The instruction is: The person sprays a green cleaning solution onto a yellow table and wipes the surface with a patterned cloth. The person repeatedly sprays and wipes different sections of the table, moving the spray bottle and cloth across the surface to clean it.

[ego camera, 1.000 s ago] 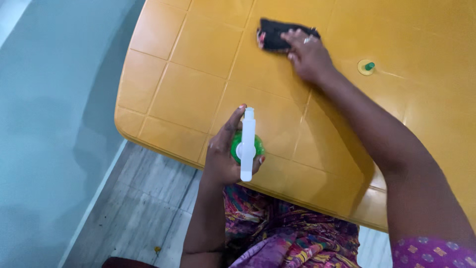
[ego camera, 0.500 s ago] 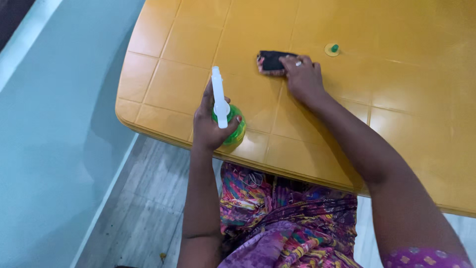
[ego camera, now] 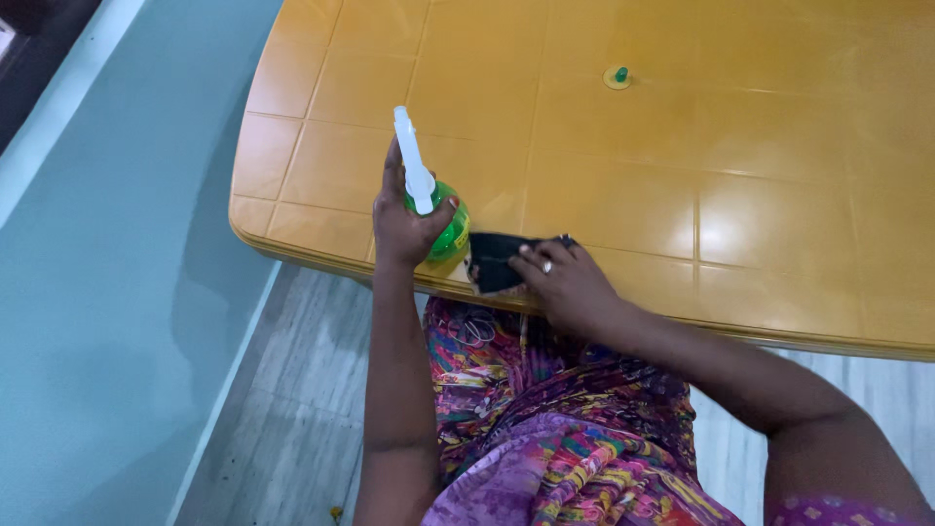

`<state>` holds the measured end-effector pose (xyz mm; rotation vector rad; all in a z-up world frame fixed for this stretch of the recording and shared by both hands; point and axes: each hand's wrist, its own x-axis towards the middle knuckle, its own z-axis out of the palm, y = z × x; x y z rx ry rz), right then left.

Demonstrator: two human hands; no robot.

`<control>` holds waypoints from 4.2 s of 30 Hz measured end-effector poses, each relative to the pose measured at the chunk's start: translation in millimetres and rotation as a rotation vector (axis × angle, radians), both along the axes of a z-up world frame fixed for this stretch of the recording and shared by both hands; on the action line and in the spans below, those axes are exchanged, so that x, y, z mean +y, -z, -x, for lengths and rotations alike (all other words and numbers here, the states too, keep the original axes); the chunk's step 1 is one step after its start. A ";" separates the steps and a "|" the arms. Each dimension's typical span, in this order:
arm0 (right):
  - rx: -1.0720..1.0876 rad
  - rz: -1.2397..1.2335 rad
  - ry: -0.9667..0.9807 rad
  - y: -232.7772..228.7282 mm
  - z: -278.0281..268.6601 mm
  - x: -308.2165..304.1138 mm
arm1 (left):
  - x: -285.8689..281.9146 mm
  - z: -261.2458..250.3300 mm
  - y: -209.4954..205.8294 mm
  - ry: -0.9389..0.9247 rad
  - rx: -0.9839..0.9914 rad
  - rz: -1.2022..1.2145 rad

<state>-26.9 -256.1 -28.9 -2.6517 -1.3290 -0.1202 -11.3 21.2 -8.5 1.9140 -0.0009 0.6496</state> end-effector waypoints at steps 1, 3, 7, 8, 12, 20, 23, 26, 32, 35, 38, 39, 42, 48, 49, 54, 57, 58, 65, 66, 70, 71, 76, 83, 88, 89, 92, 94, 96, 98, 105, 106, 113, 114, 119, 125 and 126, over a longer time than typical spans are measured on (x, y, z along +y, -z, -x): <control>-0.069 0.008 -0.023 -1.7 17.5 -11.1 | 0.3 -0.7 -0.8 -0.003 0.003 -0.006; -0.082 -0.026 0.007 -1.8 34.1 -34.6 | 0.1 -0.5 -0.1 -0.012 0.016 -0.011; -0.034 -0.064 0.161 -2.6 29.7 -107.0 | 2.4 -0.2 4.3 0.010 0.020 0.038; -0.013 -0.105 0.200 -5.0 24.1 -129.2 | 2.9 -1.3 5.6 0.013 0.028 0.044; 0.020 -0.073 0.455 -6.7 22.2 -167.5 | 2.8 -3.1 10.1 0.060 -0.063 0.048; -0.149 -0.185 -0.061 12.0 47.0 -17.5 | -12.0 -6.1 0.9 0.007 0.010 0.030; -0.160 -0.123 -0.093 15.4 44.4 5.5 | -14.7 -4.1 -3.1 -0.007 0.027 -0.016; -0.269 -0.068 -0.137 25.8 41.0 -27.2 | -11.2 -4.5 -3.5 -0.008 0.053 -0.019; -0.290 -0.035 -0.001 51.6 41.8 -201.9 | -10.4 -3.3 1.3 0.058 0.006 0.068; -0.187 0.015 0.307 57.6 48.2 -291.0 | -12.9 0.6 0.3 0.054 0.027 0.092; -0.192 -0.200 0.593 66.0 48.1 -326.7 | -12.5 -3.1 8.8 0.085 0.000 0.109; -0.222 -0.298 0.652 68.9 45.8 -322.2 | -10.4 -4.3 10.3 0.101 -0.020 0.117; -0.370 -0.495 0.889 79.8 41.0 -260.5 | -6.9 -2.5 14.2 0.079 0.015 0.064; -0.173 -0.413 0.527 51.5 47.5 -87.1 | -11.0 -1.6 14.4 0.119 0.003 0.063; -0.159 -0.406 0.460 44.9 49.0 -69.8 | -13.2 -0.6 9.8 0.138 -0.022 0.104; -0.245 -0.370 0.317 43.1 41.9 -85.4 | -20.4 1.0 5.2 0.165 -0.051 0.140; -0.297 -0.368 0.428 61.4 38.9 -158.6 | -17.4 -0.7 12.0 0.177 -0.049 0.134; -0.338 -0.363 0.486 69.5 37.3 -188.5 | -15.7 0.0 13.2 0.179 -0.036 0.147; -0.480 -0.324 0.893 92.9 33.7 -440.6 | -21.9 1.0 12.5 0.172 -0.033 0.180; -0.498 -0.382 0.959 93.5 30.0 -467.8 | -24.4 1.5 10.4 0.172 -0.036 0.182; -0.471 -0.592 1.131 104.2 12.6 -497.5 | -34.5 2.6 -1.7 0.136 -0.032 0.233; -0.458 -0.519 1.144 101.3 12.2 -491.4 | -36.9 1.3 -3.7 0.123 -0.030 0.262; -0.299 -0.327 1.059 75.5 25.2 -372.4 | -28.7 0.1 2.5 0.174 -0.017 0.196; -0.058 -0.333 0.522 27.8 27.0 -192.9 | -23.7 -1.8 9.0 0.208 -0.006 0.234; -0.102 -0.236 0.480 36.3 12.0 -233.9 | -17.5 3.3 21.1 0.205 -0.019 0.257; -0.110 -0.151 0.602 41.0 12.8 -262.7 | -18.9 1.3 19.5 0.207 -0.016 0.264; -0.158 -0.172 0.904 46.7 8.4 -367.9 | -24.4 -3.7 9.1 0.178 -0.015 0.305; -0.280 -0.084 0.946 53.0 16.1 -409.9 | -28.6 -2.2 2.6 0.147 -0.021 0.132; -0.356 -0.038 1.021 53.8 13.7 -429.9 | -32.8 -2.3 -3.2 0.121 -0.055 0.183; -0.345 -0.083 0.993 56.0 7.1 -410.3 | -30.2 -4.4 -6.5 0.112 -0.050 0.166; -0.010 0.045 0.517 46.3 -41.9 -229.8 | -29.6 -1.6 -10.7 0.095 -0.019 0.177; 0.019 0.040 0.482 39.2 -60.1 -237.1 | -30.8 -3.2 -11.1 0.105 -0.024 0.166; 0.077 -0.065 0.835 16.3 -202.7 -279.3 | -23.1 -4.8 -2.7 0.093 -0.024 0.056; 0.116 -0.093 0.918 15.8 -209.8 -264.2 | -22.2 -3.9 -2.1 0.087 -0.016 0.053; 0.176 0.027 0.414 23.6 -146.7 -140.2 | -26.6 -3.1 -3.0 0.105 -0.040 0.159; 0.145 -0.081 0.223 17.8 -135.0 -180.1 | -27.2 0.5 -1.2 0.137 -0.024 0.132; 0.087 -0.122 0.289 19.1 -146.6 -210.8 | -29.4 -0.4 -3.9 0.132 -0.027 0.144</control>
